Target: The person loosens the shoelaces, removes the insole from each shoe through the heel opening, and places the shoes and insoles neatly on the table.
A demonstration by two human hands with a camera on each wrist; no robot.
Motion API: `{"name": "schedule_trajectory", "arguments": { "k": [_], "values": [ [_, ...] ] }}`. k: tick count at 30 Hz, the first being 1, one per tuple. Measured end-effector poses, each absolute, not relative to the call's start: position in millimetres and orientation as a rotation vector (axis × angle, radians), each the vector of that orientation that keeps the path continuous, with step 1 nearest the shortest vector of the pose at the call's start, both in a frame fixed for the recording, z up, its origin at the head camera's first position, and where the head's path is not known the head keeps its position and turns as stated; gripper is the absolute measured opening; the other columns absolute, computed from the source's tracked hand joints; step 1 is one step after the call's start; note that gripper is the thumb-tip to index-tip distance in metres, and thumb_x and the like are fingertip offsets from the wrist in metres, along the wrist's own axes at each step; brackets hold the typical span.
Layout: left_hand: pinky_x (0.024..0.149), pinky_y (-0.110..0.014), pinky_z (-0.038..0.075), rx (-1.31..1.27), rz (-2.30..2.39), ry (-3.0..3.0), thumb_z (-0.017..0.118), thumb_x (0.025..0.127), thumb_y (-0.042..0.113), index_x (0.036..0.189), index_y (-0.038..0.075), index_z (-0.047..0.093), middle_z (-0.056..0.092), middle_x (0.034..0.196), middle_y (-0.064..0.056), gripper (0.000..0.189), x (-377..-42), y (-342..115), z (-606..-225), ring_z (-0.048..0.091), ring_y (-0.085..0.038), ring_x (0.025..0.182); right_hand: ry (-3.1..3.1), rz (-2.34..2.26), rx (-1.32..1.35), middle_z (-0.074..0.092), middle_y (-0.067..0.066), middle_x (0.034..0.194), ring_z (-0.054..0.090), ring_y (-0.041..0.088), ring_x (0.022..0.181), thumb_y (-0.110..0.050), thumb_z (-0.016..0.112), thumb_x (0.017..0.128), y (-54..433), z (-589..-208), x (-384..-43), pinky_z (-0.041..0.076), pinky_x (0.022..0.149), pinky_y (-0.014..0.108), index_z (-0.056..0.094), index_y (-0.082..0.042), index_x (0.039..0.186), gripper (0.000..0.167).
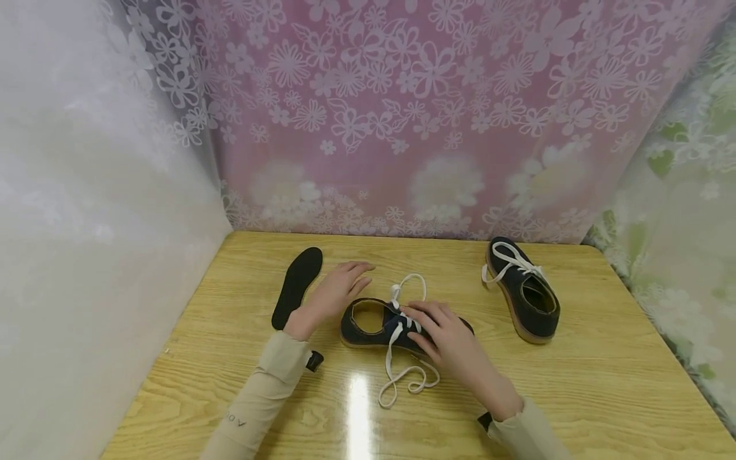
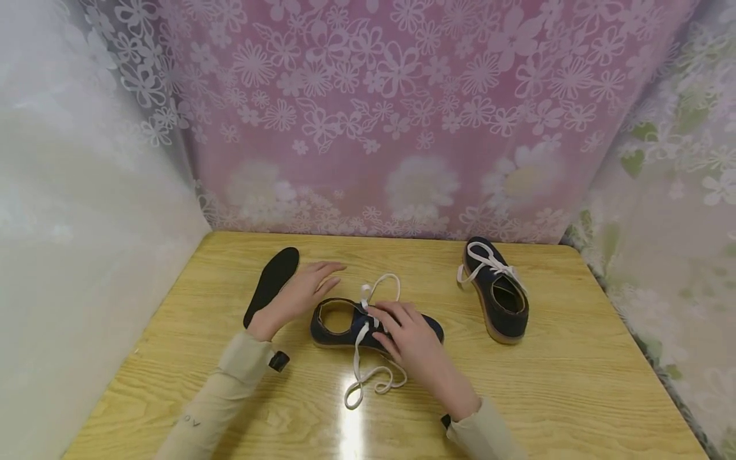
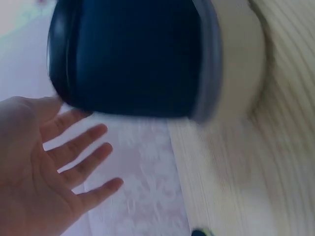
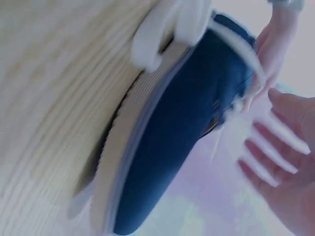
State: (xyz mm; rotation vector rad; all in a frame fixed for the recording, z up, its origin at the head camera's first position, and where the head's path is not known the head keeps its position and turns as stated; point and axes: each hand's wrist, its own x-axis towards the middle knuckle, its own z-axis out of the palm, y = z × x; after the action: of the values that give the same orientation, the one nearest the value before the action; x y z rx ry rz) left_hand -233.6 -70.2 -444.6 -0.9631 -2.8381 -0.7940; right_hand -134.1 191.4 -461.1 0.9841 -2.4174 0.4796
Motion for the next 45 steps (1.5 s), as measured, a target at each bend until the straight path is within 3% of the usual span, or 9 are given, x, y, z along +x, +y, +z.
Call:
{"name": "schedule_trajectory", "arguments": {
  "k": [5, 11, 16, 21, 25, 31, 37, 41, 45],
  "values": [
    [0.114, -0.050, 0.037, -1.150, -0.891, -2.830, 0.047, 0.110, 0.026, 0.147, 0.012, 0.053, 0.050, 0.151, -0.011, 0.040, -233.3, -46.6, -442.3, 0.046, -0.032, 0.140, -2.274, 0.457, 1.359, 0.069, -0.001, 0.118, 0.064, 0.014, 0.102, -0.007, 0.082, 0.082, 180.4, -461.2, -117.6, 0.053, 0.087, 0.030, 0.071, -0.015, 0.123, 0.043],
    [0.112, -0.045, 0.041, -1.281, -0.898, -2.938, 0.043, 0.110, 0.035, 0.146, 0.018, 0.057, 0.054, 0.149, -0.004, 0.042, -232.0, -32.6, -450.8, 0.052, -0.024, 0.136, -2.586, 0.405, 1.534, 0.065, 0.003, 0.132, 0.063, 0.022, 0.108, 0.005, 0.075, 0.084, 178.9, -468.8, -101.2, 0.056, 0.084, 0.036, 0.066, -0.020, 0.131, 0.054],
    [0.092, -0.037, 0.053, -1.263, -0.941, -2.980, 0.044, 0.110, 0.038, 0.135, 0.017, 0.065, 0.069, 0.124, 0.001, 0.039, -229.0, -31.0, -456.3, 0.067, -0.015, 0.104, -2.740, 0.404, 1.443, 0.067, 0.005, 0.122, 0.064, 0.021, 0.104, 0.005, 0.073, 0.086, 183.7, -470.6, -100.4, 0.055, 0.084, 0.032, 0.074, -0.020, 0.120, 0.042],
    [0.075, -0.032, 0.049, -1.194, -0.978, -2.994, 0.045, 0.109, 0.040, 0.122, 0.018, 0.069, 0.070, 0.100, 0.004, 0.035, -226.4, -33.8, -457.3, 0.060, -0.008, 0.075, -2.807, 0.461, 1.318, 0.064, -0.002, 0.096, 0.063, 0.008, 0.082, 0.007, 0.079, 0.079, 188.4, -469.7, -106.6, 0.052, 0.068, 0.021, 0.075, -0.016, 0.096, 0.028],
    [0.076, -0.033, 0.051, -1.163, -0.962, -2.980, 0.046, 0.109, 0.039, 0.118, 0.017, 0.070, 0.071, 0.102, 0.001, 0.034, -223.3, -34.6, -457.7, 0.063, -0.009, 0.077, -2.853, 0.492, 1.259, 0.064, -0.005, 0.086, 0.064, 0.006, 0.075, 0.010, 0.079, 0.076, 193.4, -472.1, -111.6, 0.051, 0.064, 0.020, 0.074, -0.015, 0.086, 0.028],
    [0.097, -0.042, 0.052, -1.079, -0.886, -2.994, 0.046, 0.109, 0.039, 0.129, 0.012, 0.068, 0.061, 0.136, -0.009, 0.041, -214.3, -32.5, -458.4, 0.064, -0.024, 0.115, -2.872, 0.608, 1.243, 0.065, -0.009, 0.081, 0.061, 0.001, 0.073, 0.013, 0.077, 0.076, 202.4, -476.9, -117.9, 0.050, 0.064, 0.018, 0.075, -0.017, 0.082, 0.030],
    [0.068, -0.034, 0.050, -1.031, -0.981, -3.022, 0.043, 0.111, 0.035, 0.129, 0.009, 0.061, 0.070, 0.107, -0.007, 0.036, -206.3, -30.8, -460.1, 0.064, -0.019, 0.072, -2.875, 0.596, 1.220, 0.067, -0.009, 0.079, 0.063, 0.003, 0.072, 0.011, 0.080, 0.074, 207.8, -473.3, -127.6, 0.051, 0.063, 0.020, 0.078, -0.015, 0.082, 0.027],
    [0.076, -0.034, 0.054, -0.996, -0.962, -3.015, 0.040, 0.112, 0.034, 0.138, 0.006, 0.057, 0.072, 0.115, -0.009, 0.042, -195.4, -27.8, -459.9, 0.069, -0.019, 0.083, -2.856, 0.548, 1.187, 0.069, -0.006, 0.077, 0.064, 0.006, 0.070, 0.009, 0.083, 0.073, 212.6, -472.9, -136.1, 0.051, 0.062, 0.021, 0.079, -0.014, 0.080, 0.024],
    [0.071, -0.032, 0.052, -0.959, -0.848, -3.028, 0.044, 0.111, 0.032, 0.124, 0.005, 0.068, 0.071, 0.091, -0.006, 0.039, -181.4, -24.2, -452.7, 0.066, -0.018, 0.075, -2.818, 0.510, 1.133, 0.065, -0.003, 0.072, 0.058, 0.007, 0.063, 0.012, 0.080, 0.071, 219.3, -471.5, -147.0, 0.046, 0.057, 0.021, 0.075, -0.011, 0.073, 0.024]
  ]
}}
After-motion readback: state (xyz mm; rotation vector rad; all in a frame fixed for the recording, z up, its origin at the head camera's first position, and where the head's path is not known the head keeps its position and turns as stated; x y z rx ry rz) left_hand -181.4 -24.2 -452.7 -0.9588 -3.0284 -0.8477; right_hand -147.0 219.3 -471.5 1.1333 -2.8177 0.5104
